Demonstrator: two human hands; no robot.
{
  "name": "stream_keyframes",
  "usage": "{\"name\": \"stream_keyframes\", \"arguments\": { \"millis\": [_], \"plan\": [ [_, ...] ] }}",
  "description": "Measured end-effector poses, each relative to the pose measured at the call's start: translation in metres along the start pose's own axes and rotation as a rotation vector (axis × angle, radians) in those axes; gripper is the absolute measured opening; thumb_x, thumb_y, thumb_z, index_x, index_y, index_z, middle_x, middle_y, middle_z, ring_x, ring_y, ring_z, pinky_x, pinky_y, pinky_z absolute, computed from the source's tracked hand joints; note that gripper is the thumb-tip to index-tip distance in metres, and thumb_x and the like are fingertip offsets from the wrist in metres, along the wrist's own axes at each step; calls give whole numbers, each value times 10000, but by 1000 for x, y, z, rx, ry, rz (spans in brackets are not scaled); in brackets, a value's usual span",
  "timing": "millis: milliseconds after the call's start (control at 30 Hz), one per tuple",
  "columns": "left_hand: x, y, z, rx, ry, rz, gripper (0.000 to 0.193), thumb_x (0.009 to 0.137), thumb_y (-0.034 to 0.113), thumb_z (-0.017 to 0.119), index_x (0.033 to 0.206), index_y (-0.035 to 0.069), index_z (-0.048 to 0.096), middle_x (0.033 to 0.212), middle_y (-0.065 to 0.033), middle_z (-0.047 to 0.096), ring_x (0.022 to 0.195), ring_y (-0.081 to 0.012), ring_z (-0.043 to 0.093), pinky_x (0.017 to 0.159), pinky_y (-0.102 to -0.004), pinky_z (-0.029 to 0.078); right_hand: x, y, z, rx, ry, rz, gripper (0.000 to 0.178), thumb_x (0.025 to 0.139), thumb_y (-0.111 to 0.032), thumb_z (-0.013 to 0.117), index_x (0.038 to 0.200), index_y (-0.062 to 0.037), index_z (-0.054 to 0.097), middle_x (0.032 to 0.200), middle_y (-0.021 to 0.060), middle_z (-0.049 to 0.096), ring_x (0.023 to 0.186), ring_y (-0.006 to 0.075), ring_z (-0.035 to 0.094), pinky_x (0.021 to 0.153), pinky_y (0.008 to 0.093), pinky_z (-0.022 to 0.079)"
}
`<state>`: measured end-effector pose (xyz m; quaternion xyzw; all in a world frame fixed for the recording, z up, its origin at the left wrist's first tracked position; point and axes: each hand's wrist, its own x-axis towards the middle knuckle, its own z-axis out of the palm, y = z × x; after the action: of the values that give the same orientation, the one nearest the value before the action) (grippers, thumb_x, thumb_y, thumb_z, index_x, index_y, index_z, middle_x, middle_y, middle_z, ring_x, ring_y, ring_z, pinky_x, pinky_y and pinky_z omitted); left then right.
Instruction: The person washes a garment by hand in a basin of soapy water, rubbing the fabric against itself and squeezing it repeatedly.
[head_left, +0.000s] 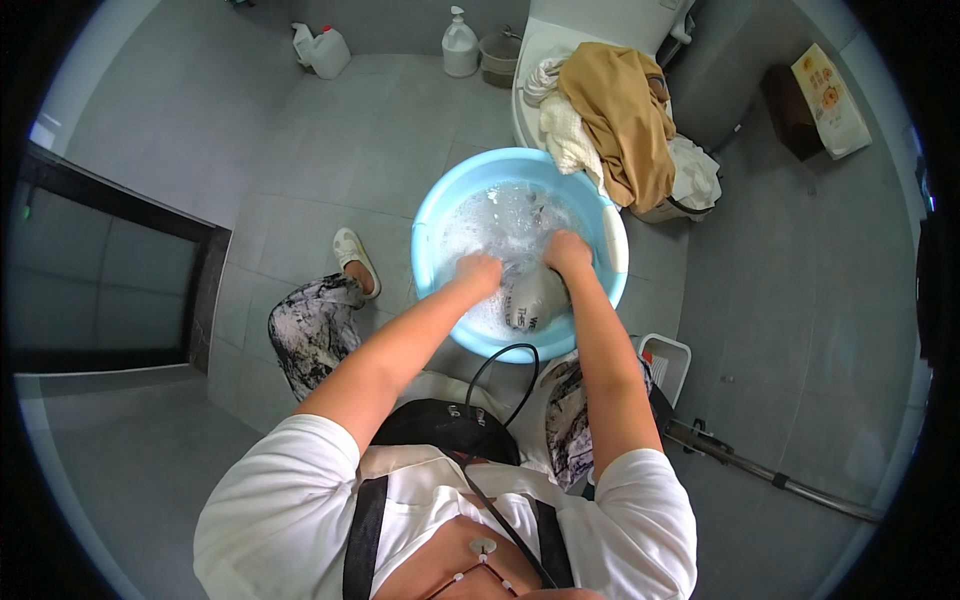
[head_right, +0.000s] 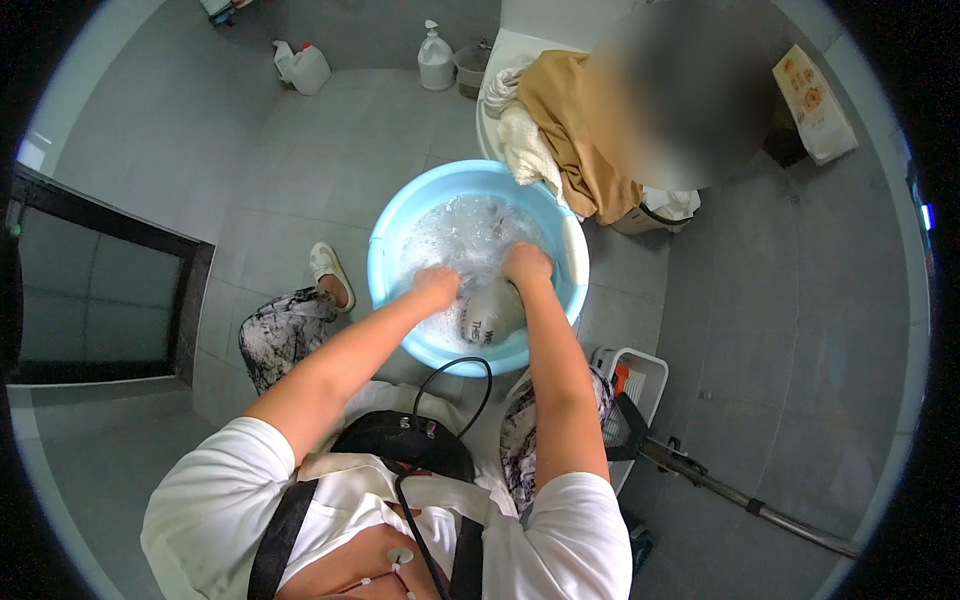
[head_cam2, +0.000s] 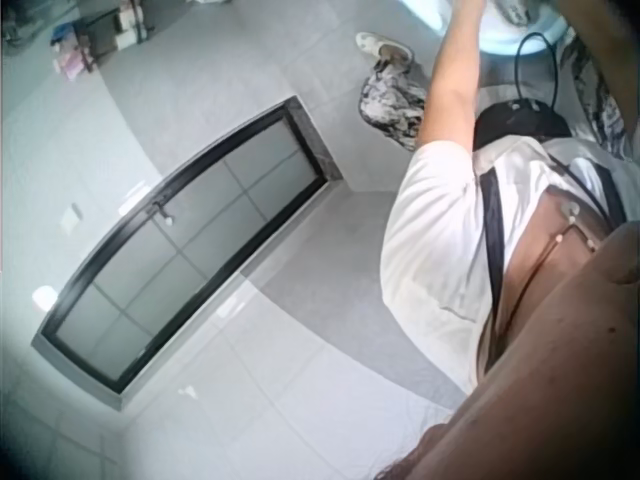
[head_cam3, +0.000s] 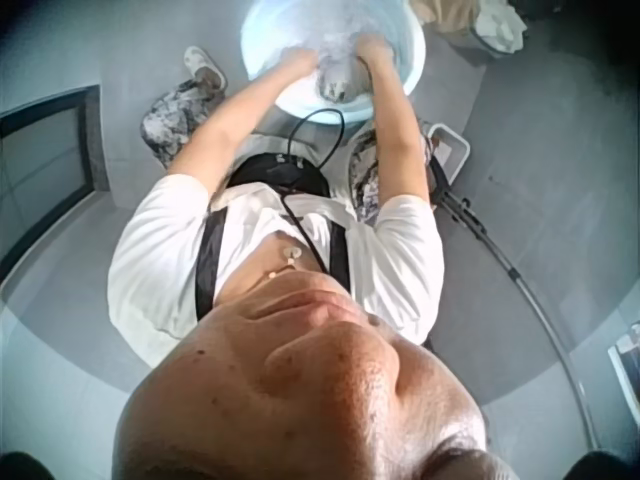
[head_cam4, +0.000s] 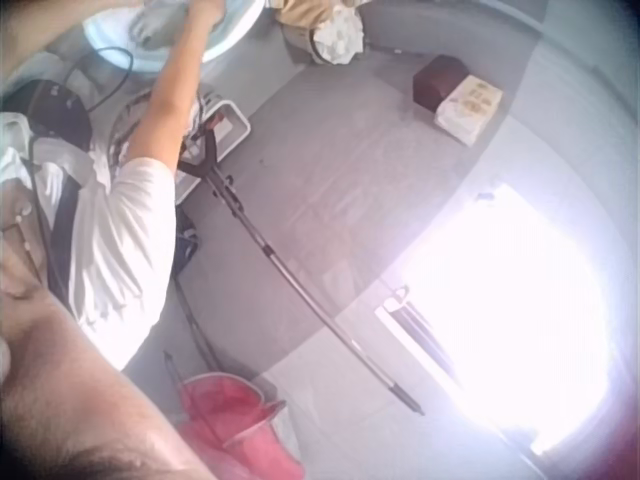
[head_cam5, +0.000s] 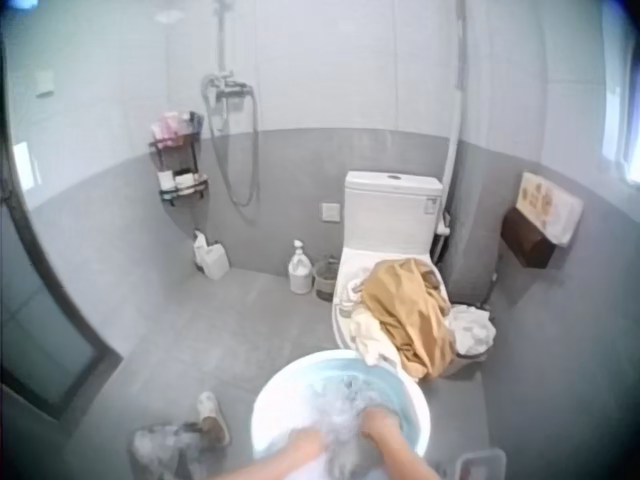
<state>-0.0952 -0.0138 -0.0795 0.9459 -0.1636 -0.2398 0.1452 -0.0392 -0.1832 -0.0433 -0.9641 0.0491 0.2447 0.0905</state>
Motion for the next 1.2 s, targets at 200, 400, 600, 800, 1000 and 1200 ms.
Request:
{"name": "stream_keyframes", "arguments": {
  "millis": [200, 400, 600, 800, 1000, 1200],
  "plan": [
    [16, -3, -6, -1416, 223, -50, 262, 758, 245, 569, 920, 40, 580, 909, -108, 582, 906, -243, 534, 785, -354, 432, -37, -18, -32, 646, 262, -259, 565, 677, -362, 620, 1036, 64, 528, 899, 227, 584, 883, 315, 568, 763, 351, 429],
    [-7, 27, -71, -2442, -142, 71, 347, 853, 346, 460, 1079, 85, 484, 1019, -89, 527, 923, -219, 515, 818, -339, 419, -105, -55, -54, 336, 163, -436, 480, 741, -465, 514, 933, -31, 581, 787, 240, 578, 768, 377, 562, 688, 437, 436],
    [-4, 32, -68, -2342, -62, 190, 309, 849, 303, 458, 1046, 65, 475, 969, -93, 535, 880, -209, 522, 783, -332, 424, -116, -65, -44, 161, 283, -443, 412, 822, -415, 399, 787, -59, 603, 640, 207, 576, 668, 362, 575, 634, 448, 447],
    [-1, 54, -66, -2326, 294, -439, 323, 818, 327, 504, 971, 43, 478, 871, -85, 531, 805, -198, 529, 713, -335, 446, -90, -53, -35, 121, 421, -278, 419, 844, -403, 362, 789, -67, 606, 653, 201, 580, 656, 375, 569, 630, 441, 443],
    [31, 28, -33, -2260, 361, -317, 318, 803, 338, 534, 890, 37, 478, 817, -78, 508, 755, -174, 518, 688, -310, 433, -60, -28, -36, 172, 391, -58, 485, 828, -480, 361, 811, -67, 614, 767, 223, 588, 762, 379, 564, 660, 443, 437],
    [15, 4, -56, -2127, 240, -281, 357, 782, 384, 563, 972, 118, 418, 848, -69, 484, 723, -189, 522, 683, -341, 447, -40, -10, -30, 1065, 268, -327, 291, 807, -313, 499, 848, -36, 581, 720, 64, 556, 732, 129, 497, 691, 258, 392]
  ]
}}
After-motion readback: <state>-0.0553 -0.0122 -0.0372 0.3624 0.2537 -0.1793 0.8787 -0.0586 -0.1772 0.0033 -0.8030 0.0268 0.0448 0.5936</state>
